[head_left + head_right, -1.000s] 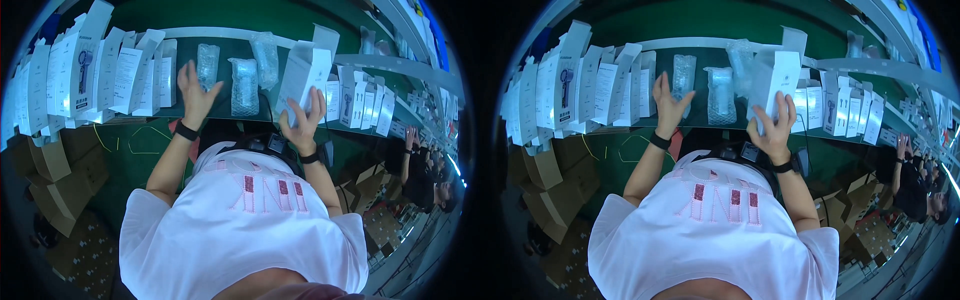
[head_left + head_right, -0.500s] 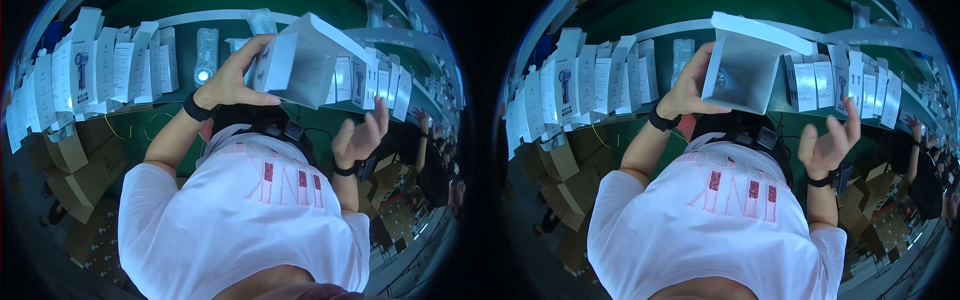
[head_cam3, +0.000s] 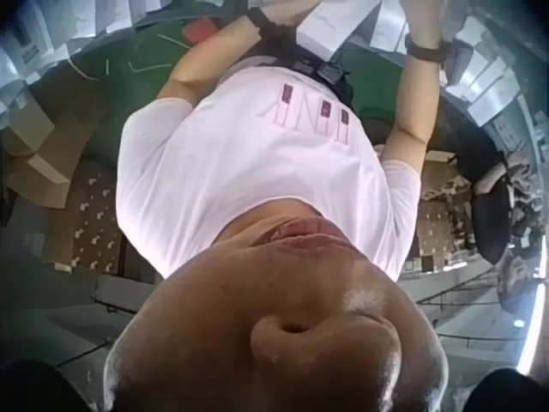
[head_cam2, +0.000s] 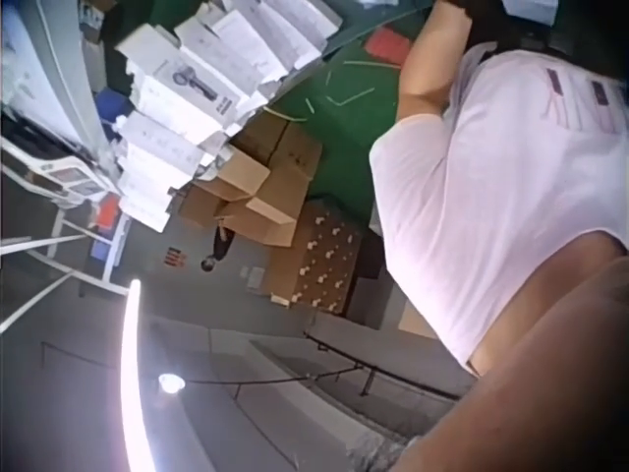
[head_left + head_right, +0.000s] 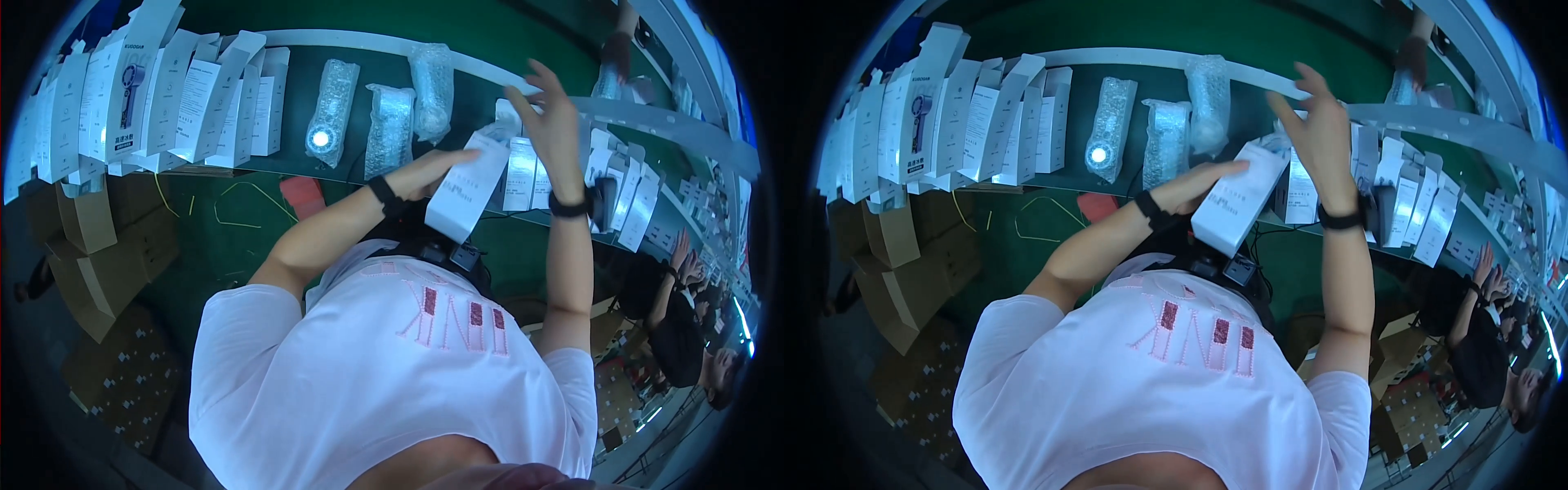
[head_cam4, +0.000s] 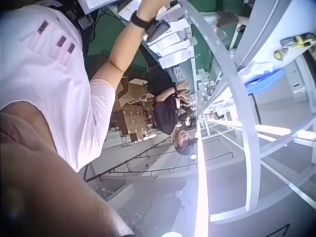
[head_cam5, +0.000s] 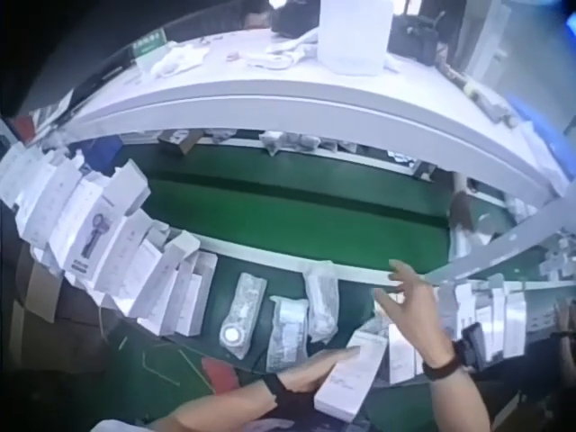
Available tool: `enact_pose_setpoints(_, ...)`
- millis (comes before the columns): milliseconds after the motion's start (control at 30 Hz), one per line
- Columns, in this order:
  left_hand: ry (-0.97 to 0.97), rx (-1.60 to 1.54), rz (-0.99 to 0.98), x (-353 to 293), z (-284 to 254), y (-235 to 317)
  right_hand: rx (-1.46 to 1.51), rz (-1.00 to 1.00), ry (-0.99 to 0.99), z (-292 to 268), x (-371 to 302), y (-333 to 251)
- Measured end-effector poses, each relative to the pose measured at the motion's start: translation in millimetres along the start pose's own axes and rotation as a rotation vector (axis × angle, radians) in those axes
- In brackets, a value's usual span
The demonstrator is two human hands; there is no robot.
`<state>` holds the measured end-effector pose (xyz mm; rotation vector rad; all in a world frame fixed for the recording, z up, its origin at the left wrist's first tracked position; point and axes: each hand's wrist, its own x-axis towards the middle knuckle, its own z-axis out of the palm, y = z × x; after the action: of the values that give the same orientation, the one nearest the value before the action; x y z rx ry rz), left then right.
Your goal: Packaging small electronic devices into protective wrap and then placing them into white product boxes on a production line.
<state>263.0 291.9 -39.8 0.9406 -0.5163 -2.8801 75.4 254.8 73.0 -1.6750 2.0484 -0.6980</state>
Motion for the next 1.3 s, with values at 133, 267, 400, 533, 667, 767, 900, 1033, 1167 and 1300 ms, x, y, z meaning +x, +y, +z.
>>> enact_pose_setpoints(133,0.258,0.479,0.253,-10.6,2.5,-13.3,-0.195,0.127,-0.338,77.2,80.2,13.6)
enact_pose_setpoints(267,0.479,0.548,0.457,13.5,-11.5,-37.4,0.151,0.198,-0.380,187.0,96.5,75.2)
enact_pose_setpoints(400,0.515,0.654,0.345,-2.9,-17.6,-19.6,-0.070,0.214,-0.349,184.6,98.2,38.6)
enact_pose_setpoints(533,0.548,0.956,0.307,-11.6,-11.5,-5.8,0.143,0.054,0.117,92.1,98.4,22.0)
enact_pose_setpoints(667,0.703,1.068,0.495,0.9,-17.8,-16.8,0.403,0.039,0.291,-12.7,66.3,-9.9)
enact_pose_setpoints(767,0.754,1.085,0.556,20.5,-21.6,-33.0,0.375,0.033,0.376,-59.9,16.6,-39.4)
enact_pose_setpoints(900,0.746,1.000,1.040,-18.7,32.7,-15.1,0.337,0.098,0.337,-75.8,-44.7,-63.2)
enact_pose_setpoints(1033,0.276,1.070,1.209,-79.9,109.2,36.4,0.218,0.036,0.412,-68.0,-82.4,-84.3)
enact_pose_setpoints(1167,0.207,0.763,1.007,-71.1,106.8,38.6,0.023,-0.410,0.421,-89.9,-99.2,-104.6)
enact_pose_setpoints(1300,0.145,0.780,0.994,-97.0,118.3,39.5,-0.296,-0.829,0.245,-122.3,-114.7,-105.4)
